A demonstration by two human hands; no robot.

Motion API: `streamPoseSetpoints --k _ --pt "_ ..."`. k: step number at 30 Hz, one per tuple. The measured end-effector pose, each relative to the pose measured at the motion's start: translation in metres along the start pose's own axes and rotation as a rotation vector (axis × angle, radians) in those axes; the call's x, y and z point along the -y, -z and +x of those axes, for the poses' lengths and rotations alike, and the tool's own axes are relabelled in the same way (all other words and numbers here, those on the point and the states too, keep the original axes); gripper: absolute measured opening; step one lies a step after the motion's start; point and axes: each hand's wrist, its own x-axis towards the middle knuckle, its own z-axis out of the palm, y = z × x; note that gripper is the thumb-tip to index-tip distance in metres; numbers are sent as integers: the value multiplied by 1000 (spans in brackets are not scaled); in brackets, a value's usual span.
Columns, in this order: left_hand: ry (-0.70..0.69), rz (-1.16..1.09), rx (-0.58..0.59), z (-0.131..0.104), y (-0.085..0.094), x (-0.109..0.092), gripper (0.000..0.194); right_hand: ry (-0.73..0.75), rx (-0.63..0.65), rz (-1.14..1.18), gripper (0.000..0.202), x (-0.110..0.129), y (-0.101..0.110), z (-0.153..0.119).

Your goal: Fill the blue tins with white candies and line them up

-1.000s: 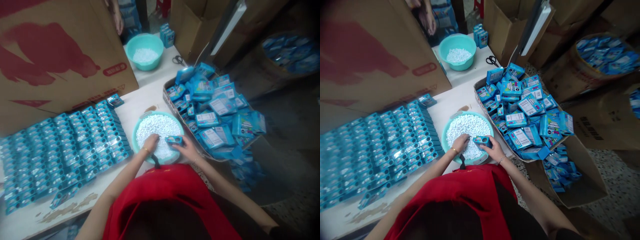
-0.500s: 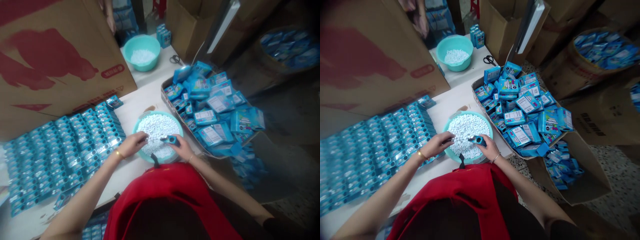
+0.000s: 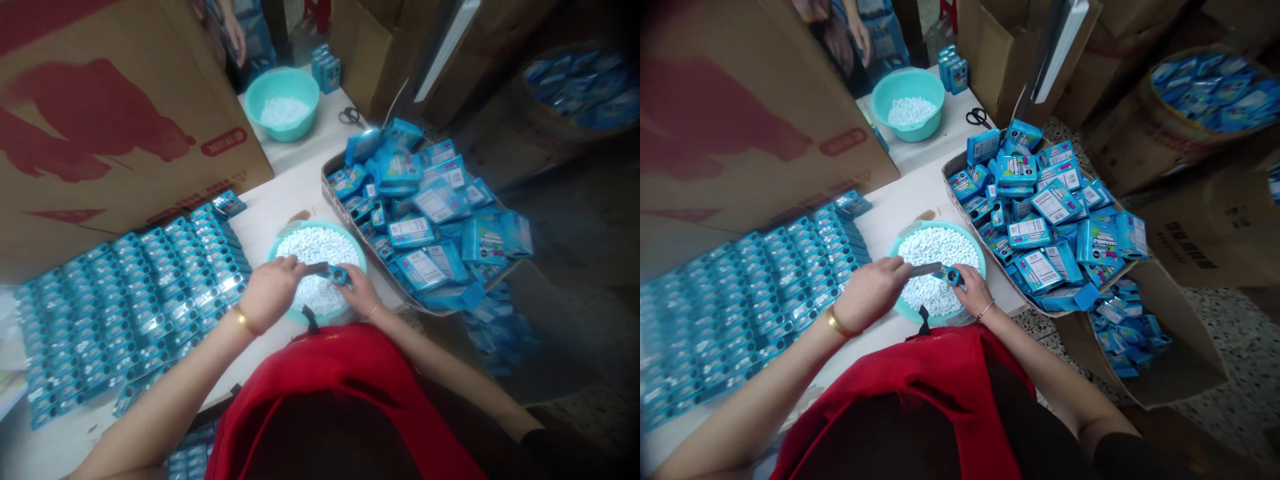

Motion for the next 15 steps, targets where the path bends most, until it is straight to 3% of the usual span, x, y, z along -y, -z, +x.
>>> streamPoseSetpoints --k 4,6,8,10,12,15 --pt "155 -228 116 11 -83 34 19 -123 -52 61 38 -4 13 -2" --pt "179 -379 151 25 -128 31 18 -216 -80 107 43 -4 20 -1" --pt "165 -465 140 43 -163 15 18 -288 -110 153 46 -3 24 0" --pt "144 -535 106 59 -183 -4 20 -317 -132 180 46 -3 27 1" --pt "125 -613 72 69 -191 -15 22 -315 -152 187 45 -3 29 2" --pt "84 -711 32 65 -188 -8 24 -300 -168 181 44 -3 30 2"
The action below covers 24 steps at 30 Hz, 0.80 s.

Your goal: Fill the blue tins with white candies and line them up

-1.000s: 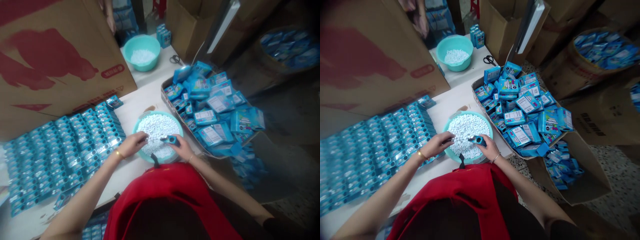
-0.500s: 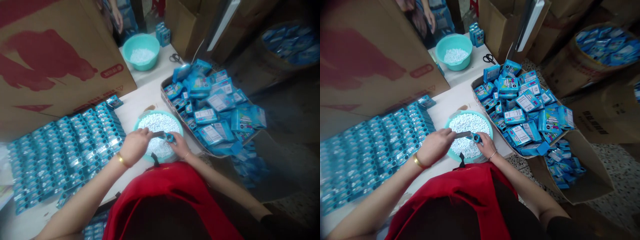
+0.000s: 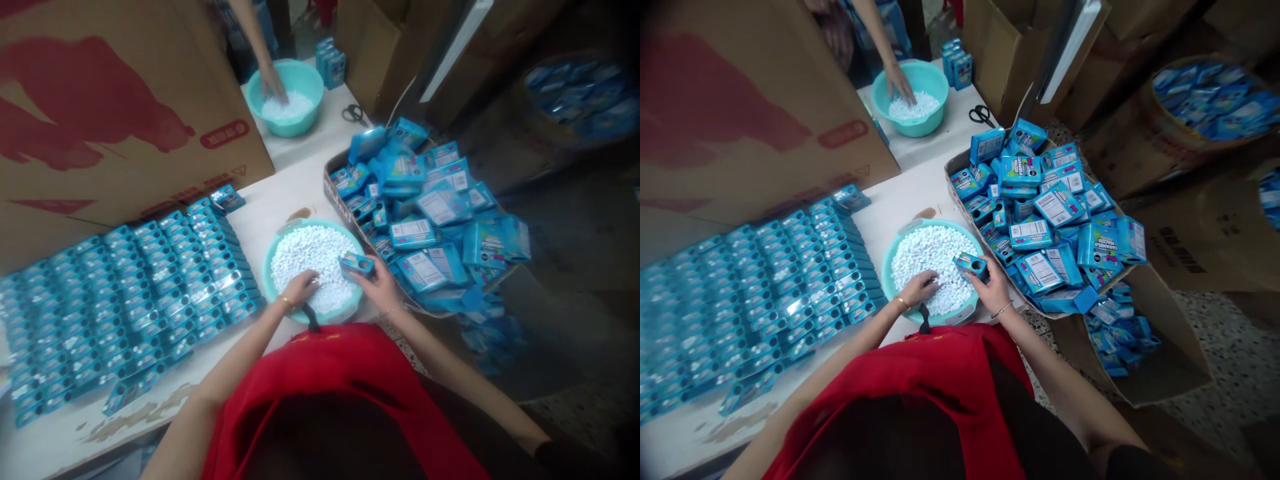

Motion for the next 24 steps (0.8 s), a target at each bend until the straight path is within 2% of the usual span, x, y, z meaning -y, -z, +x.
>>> streamPoseSetpoints --k 4,6,9,12,14,17,20,22,24 --pt "-126 -163 -65 -28 39 11 26 14 -46 -12 44 -2 -2 -2" --pt "-195 -201 -97 -43 65 8 25 45 -58 -48 44 -4 -4 -2" --pt "-260 -127 -104 -59 101 -12 22 145 -10 -138 40 -5 -11 -3" --pt "-296 71 -65 -64 127 -45 18 272 72 -217 36 -4 -20 -3" --pt "-267 276 -27 -64 137 -71 16 341 115 -248 39 -2 -26 -4" --pt "-182 585 13 -64 141 -112 17 416 133 -272 44 -1 -34 -4" --pt "-177 744 33 -68 142 -143 20 444 131 -268 44 -2 -38 -3" --pt "-186 771 18 -72 145 -148 21 435 124 -262 42 -4 -37 -3" --pt "-141 759 -28 -73 146 -134 21 396 106 -254 40 -6 -32 -3"
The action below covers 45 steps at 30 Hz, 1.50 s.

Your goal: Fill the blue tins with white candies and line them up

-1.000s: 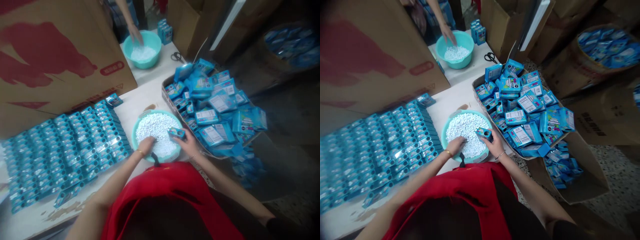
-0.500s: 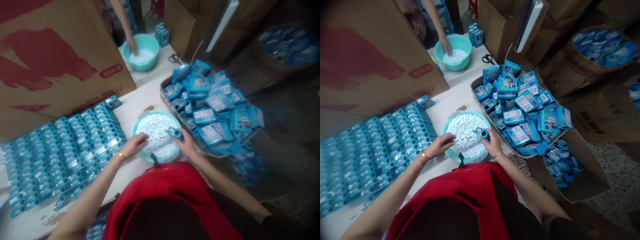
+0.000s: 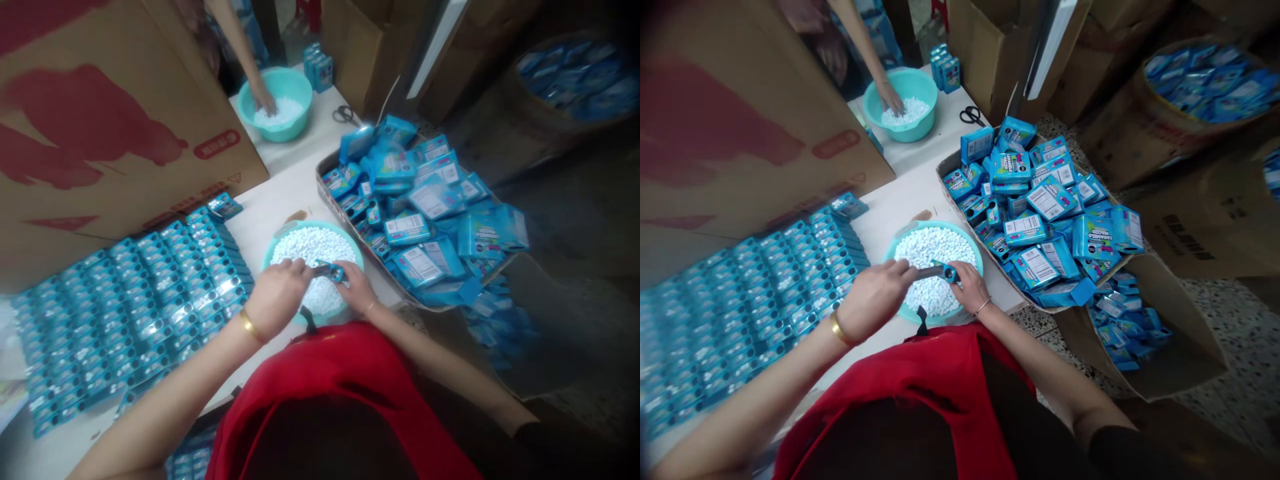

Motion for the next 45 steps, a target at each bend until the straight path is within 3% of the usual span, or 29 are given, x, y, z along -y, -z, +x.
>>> streamPoseSetpoints --k 2,6,9,11,13,16,19,22,25,30,33,35,38,40,42,45 --pt "97 -50 7 0 -27 20 20 -59 -21 17 38 -4 6 -3" --pt "252 -322 118 16 -118 46 18 -167 -80 50 38 -9 21 -5" --pt "217 -546 105 41 -178 28 19 -219 -105 54 40 -11 30 -3" --pt "182 -618 69 57 -199 8 21 -243 -118 58 39 -11 33 -2" --pt "158 -689 32 67 -208 -5 23 -271 -130 70 41 -12 34 0" --pt "110 -784 -9 64 -204 -2 26 -309 -139 91 43 -13 34 -1" --pt "29 -903 -94 42 -185 21 28 -304 -147 91 42 -14 33 -1" --pt "-31 -940 -171 17 -151 43 27 -267 -142 78 40 -13 29 -1" --pt "-65 -864 -189 2 -107 51 23 -187 -88 47 37 -9 23 0" --pt "-78 -415 -40 3 -42 32 18 -41 6 9 39 1 8 3" --pt "-52 -113 31 7 -13 8 20 -2 4 12 43 5 0 3" --pt "-61 -19 15 7 2 -3 22 7 2 18 43 5 -4 3" --pt "-51 -4 -65 0 11 -4 25 4 3 45 45 3 -5 4" --pt "-42 -56 -124 -3 7 7 24 0 -10 71 46 3 0 5" --pt "-61 -197 -187 -1 -6 20 21 -16 -19 93 44 6 6 6" --pt "-132 -458 -288 14 -38 29 45 -57 5 131 37 16 15 8"
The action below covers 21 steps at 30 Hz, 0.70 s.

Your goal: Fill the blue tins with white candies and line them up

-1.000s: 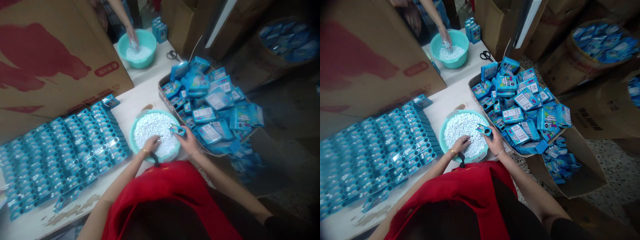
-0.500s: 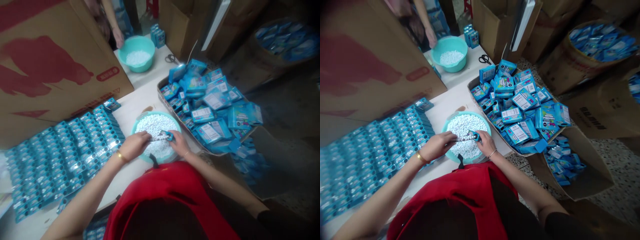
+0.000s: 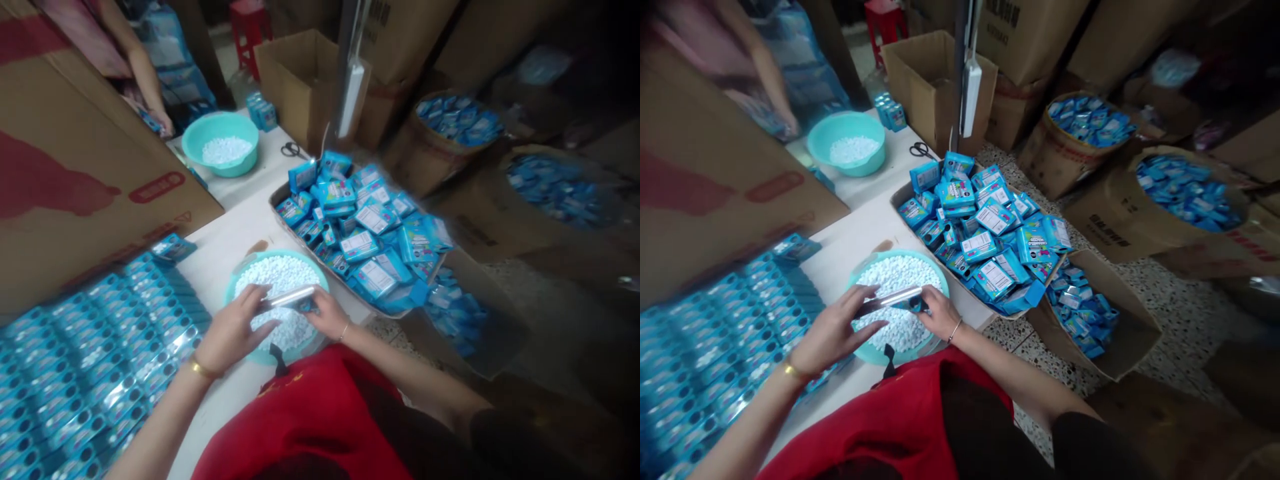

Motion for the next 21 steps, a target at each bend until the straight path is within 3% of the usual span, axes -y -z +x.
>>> streamPoseSetpoints --k 2,5,7,10,13,15,18,21 --pt "-39 -80 -11 8 -23 9 54 -14 32 39 36 6 2 2" --pt "-64 -101 74 19 -46 12 33 20 105 41 43 7 13 9" --pt "-55 -107 97 22 -47 16 24 77 157 -58 52 1 34 18" --pt "20 -127 -31 18 -32 36 21 127 197 -352 59 -23 83 36" --pt "197 -80 -259 13 -11 84 21 18 244 -718 70 -64 126 53" --pt "340 4 -362 12 -2 128 22 -50 344 -891 78 -91 140 62" --pt "538 103 -353 13 1 201 27 -101 475 -1021 81 -117 143 74" --pt "670 139 -251 11 -7 266 32 -106 545 -1056 81 -116 140 85"
